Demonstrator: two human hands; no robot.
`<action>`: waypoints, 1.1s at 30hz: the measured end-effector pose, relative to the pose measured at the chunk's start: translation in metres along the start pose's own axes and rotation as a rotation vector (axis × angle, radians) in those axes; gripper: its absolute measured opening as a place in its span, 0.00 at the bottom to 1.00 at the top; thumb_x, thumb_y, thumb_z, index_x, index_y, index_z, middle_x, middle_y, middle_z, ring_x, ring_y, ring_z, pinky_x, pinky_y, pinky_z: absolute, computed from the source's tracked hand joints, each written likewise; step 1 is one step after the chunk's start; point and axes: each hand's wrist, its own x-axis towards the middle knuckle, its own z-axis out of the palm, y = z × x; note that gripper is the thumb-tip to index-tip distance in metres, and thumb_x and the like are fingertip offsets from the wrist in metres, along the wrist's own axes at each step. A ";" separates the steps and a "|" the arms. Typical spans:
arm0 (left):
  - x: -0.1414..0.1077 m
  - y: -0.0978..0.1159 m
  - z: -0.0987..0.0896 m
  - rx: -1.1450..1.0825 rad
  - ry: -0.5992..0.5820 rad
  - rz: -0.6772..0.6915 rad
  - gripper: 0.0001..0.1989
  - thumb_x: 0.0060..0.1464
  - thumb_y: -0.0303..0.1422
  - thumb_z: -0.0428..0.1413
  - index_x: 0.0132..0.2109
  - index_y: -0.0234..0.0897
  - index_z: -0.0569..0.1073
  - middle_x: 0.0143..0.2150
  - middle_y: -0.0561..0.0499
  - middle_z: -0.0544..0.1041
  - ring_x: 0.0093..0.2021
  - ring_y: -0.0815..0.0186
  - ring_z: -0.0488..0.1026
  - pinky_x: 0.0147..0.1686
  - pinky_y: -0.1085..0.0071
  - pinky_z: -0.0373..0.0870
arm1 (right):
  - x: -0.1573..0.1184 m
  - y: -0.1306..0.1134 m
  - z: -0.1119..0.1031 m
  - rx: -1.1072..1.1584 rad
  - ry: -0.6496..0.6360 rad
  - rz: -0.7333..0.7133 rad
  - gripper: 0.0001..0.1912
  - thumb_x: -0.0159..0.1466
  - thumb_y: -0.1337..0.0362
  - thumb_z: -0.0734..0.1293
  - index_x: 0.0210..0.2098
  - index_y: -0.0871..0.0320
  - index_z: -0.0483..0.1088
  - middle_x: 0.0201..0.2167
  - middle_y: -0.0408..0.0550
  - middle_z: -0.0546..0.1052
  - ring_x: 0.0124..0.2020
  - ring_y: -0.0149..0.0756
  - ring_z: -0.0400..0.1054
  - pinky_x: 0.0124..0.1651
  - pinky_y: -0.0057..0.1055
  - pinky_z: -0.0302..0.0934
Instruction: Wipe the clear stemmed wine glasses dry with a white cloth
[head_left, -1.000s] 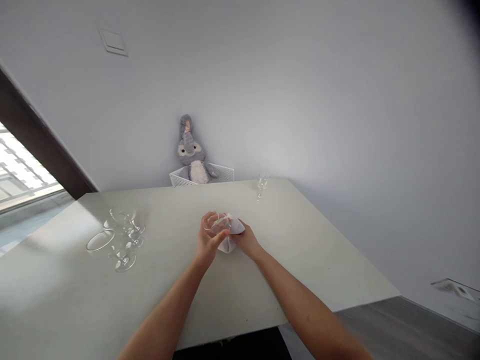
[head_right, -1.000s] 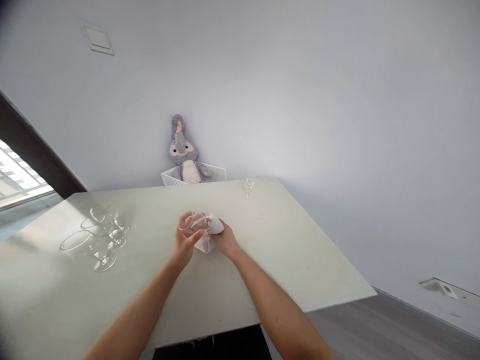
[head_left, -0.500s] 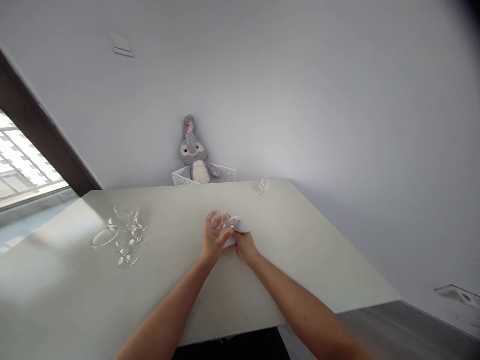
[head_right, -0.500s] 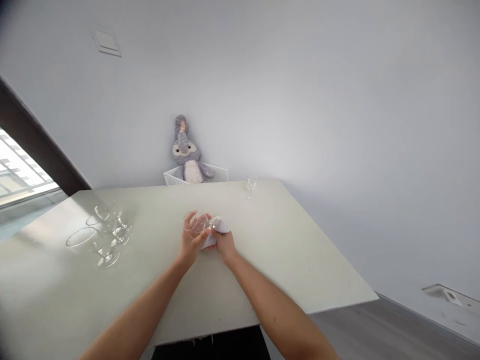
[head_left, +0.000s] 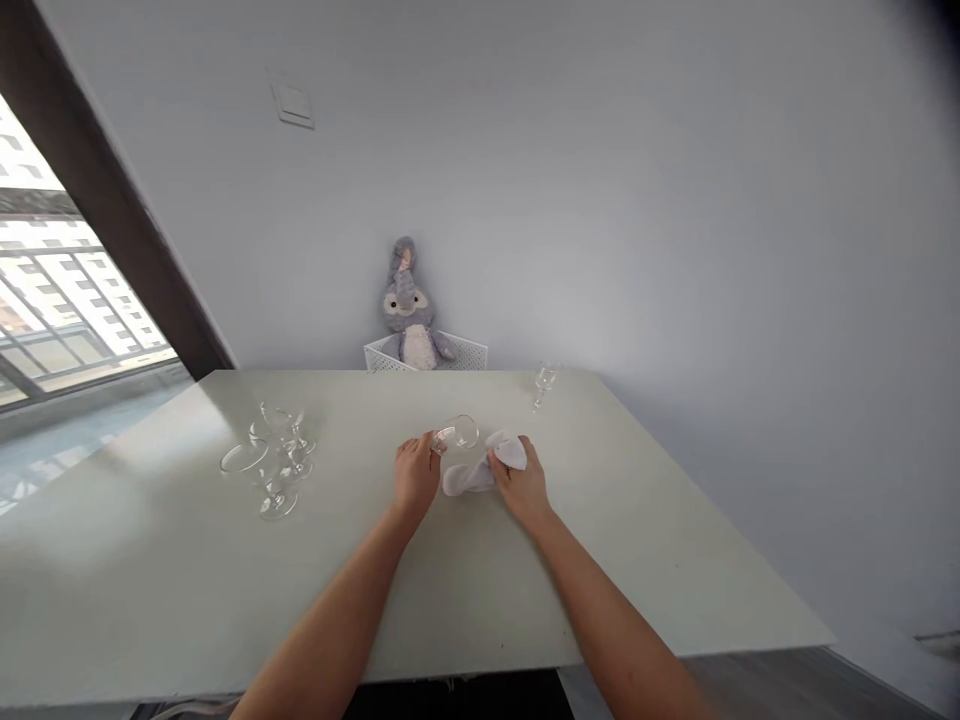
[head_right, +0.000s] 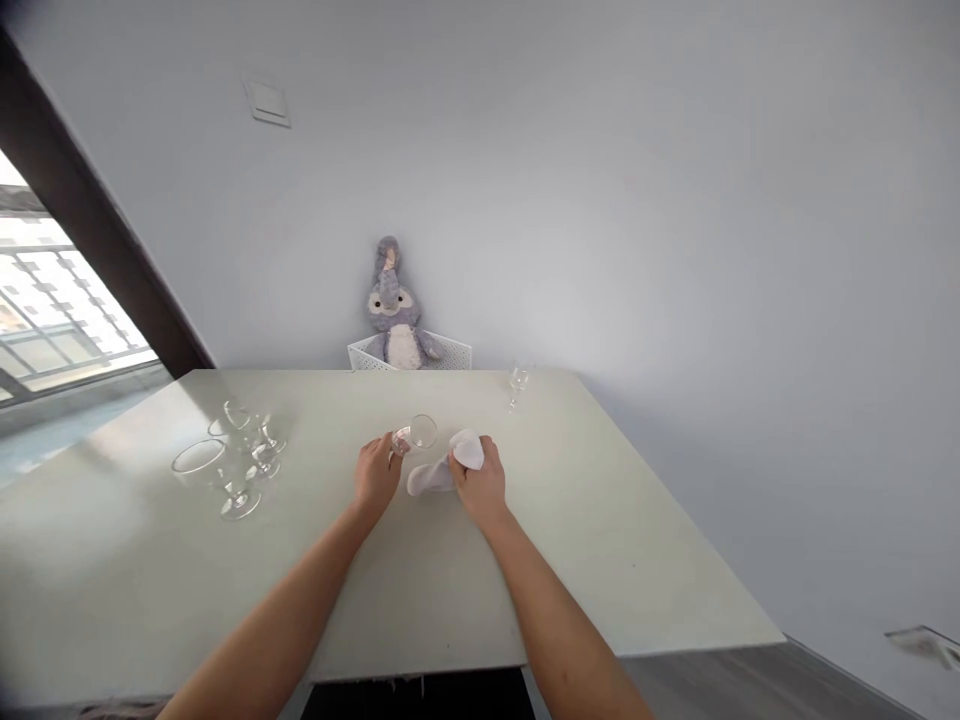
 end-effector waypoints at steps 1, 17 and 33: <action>0.000 -0.001 0.000 0.033 -0.004 0.003 0.10 0.52 0.26 0.43 0.36 0.38 0.69 0.28 0.50 0.73 0.33 0.63 0.69 0.38 0.66 0.60 | 0.001 0.000 -0.002 0.042 0.018 0.019 0.14 0.55 0.53 0.61 0.32 0.58 0.63 0.28 0.46 0.69 0.30 0.35 0.64 0.33 0.32 0.59; -0.004 0.002 -0.001 0.082 -0.035 0.079 0.17 0.52 0.25 0.44 0.47 0.43 0.69 0.34 0.46 0.75 0.39 0.58 0.67 0.39 0.62 0.55 | -0.001 -0.004 0.003 0.446 -0.045 0.162 0.19 0.49 0.59 0.66 0.39 0.59 0.62 0.33 0.48 0.70 0.34 0.36 0.64 0.35 0.31 0.59; -0.003 0.000 -0.001 0.093 -0.064 0.135 0.19 0.51 0.24 0.45 0.49 0.43 0.69 0.33 0.46 0.75 0.40 0.57 0.66 0.40 0.61 0.55 | 0.000 -0.021 -0.018 0.495 -0.723 0.148 0.23 0.53 0.67 0.60 0.50 0.56 0.59 0.35 0.46 0.72 0.31 0.33 0.67 0.29 0.27 0.61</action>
